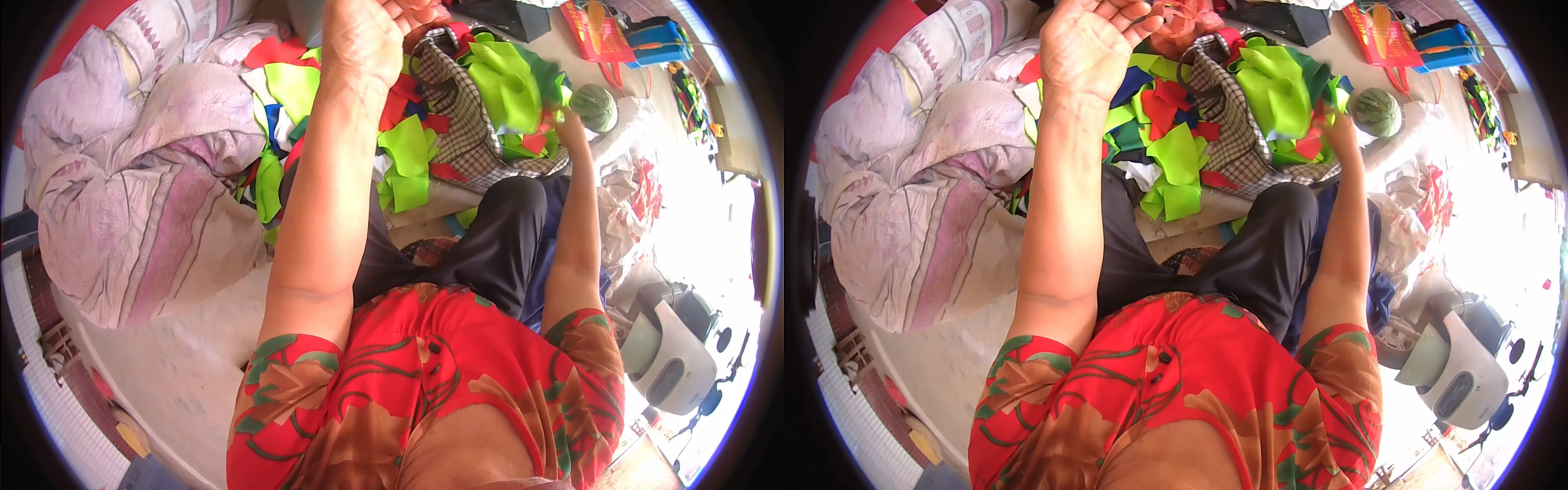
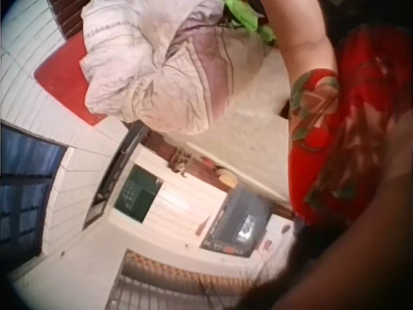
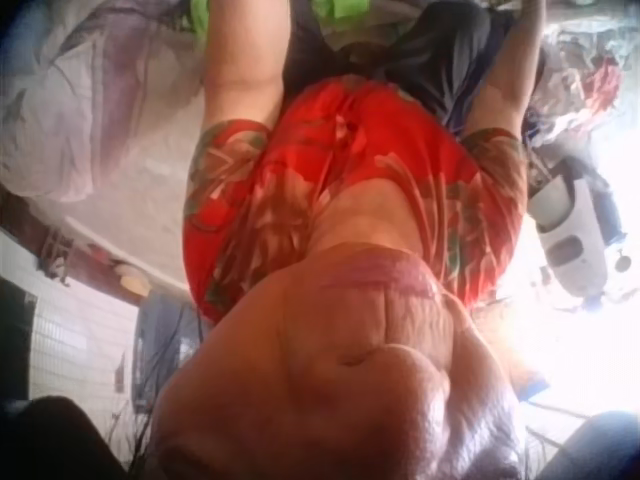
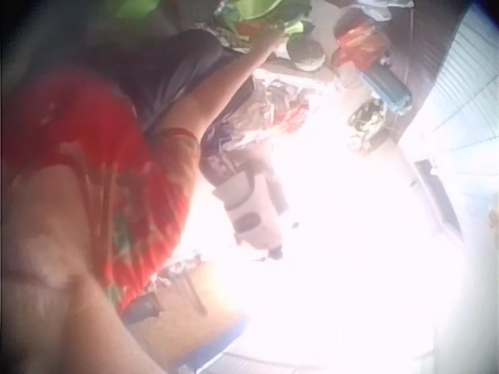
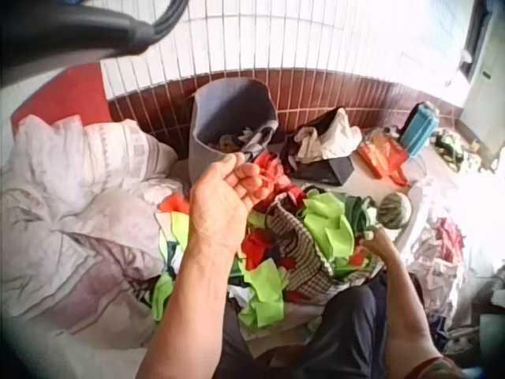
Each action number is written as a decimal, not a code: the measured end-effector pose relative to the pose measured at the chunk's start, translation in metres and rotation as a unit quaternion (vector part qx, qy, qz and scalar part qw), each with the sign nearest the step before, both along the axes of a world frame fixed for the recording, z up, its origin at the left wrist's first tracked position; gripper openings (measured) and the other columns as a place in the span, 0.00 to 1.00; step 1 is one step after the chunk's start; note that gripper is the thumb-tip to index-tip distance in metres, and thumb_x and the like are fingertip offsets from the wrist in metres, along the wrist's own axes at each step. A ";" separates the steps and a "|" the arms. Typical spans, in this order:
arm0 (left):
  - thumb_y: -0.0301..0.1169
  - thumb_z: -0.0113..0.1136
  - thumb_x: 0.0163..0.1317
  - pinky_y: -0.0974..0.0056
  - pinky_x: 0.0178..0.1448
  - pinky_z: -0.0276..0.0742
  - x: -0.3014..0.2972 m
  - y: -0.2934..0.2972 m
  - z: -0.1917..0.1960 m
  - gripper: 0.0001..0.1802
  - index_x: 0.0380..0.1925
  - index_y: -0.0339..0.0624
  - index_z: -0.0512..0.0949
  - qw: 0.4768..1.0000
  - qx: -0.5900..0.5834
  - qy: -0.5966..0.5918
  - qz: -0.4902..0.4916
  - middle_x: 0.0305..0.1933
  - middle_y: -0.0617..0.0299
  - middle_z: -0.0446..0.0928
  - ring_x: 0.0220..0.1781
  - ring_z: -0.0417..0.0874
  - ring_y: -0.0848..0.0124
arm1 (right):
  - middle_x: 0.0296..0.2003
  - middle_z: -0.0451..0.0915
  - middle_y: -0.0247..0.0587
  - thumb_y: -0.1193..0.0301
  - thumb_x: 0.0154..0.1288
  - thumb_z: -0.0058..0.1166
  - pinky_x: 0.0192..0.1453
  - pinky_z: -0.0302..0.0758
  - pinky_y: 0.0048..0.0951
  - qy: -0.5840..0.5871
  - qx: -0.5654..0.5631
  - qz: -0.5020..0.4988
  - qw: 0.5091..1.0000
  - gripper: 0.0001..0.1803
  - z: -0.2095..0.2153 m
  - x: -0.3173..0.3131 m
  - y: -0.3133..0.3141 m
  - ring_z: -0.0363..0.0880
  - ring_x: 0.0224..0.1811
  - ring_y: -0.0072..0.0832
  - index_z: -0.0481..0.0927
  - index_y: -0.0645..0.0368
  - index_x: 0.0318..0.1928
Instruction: The person sits on the floor and folds various pieces of colorful fabric, including green, red, blue, and white items. They pick up each piece, fold it by hand, and place it into a pile on their lap or into a basket.
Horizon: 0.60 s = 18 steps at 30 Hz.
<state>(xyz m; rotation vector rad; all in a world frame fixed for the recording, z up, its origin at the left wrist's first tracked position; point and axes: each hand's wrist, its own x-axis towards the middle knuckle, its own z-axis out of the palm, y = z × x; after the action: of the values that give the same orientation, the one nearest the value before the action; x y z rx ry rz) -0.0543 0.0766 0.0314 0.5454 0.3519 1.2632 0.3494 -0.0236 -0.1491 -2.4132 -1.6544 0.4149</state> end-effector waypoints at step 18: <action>0.31 0.56 0.51 0.67 0.28 0.75 0.045 -0.031 -0.012 0.09 0.22 0.35 0.77 0.972 0.034 0.226 -0.049 0.20 0.56 0.77 0.22 0.79 0.70 | 0.33 0.82 0.48 0.63 0.49 0.60 0.44 0.77 0.34 0.198 0.070 0.132 0.969 0.25 -0.170 -0.210 0.032 0.82 0.37 0.36 0.76 0.63 0.47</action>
<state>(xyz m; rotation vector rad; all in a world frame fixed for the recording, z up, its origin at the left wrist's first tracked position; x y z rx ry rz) -0.0097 0.0458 0.0194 0.9020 0.6549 1.0518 0.1392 0.0079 -0.3187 -1.8610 -1.7485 0.7392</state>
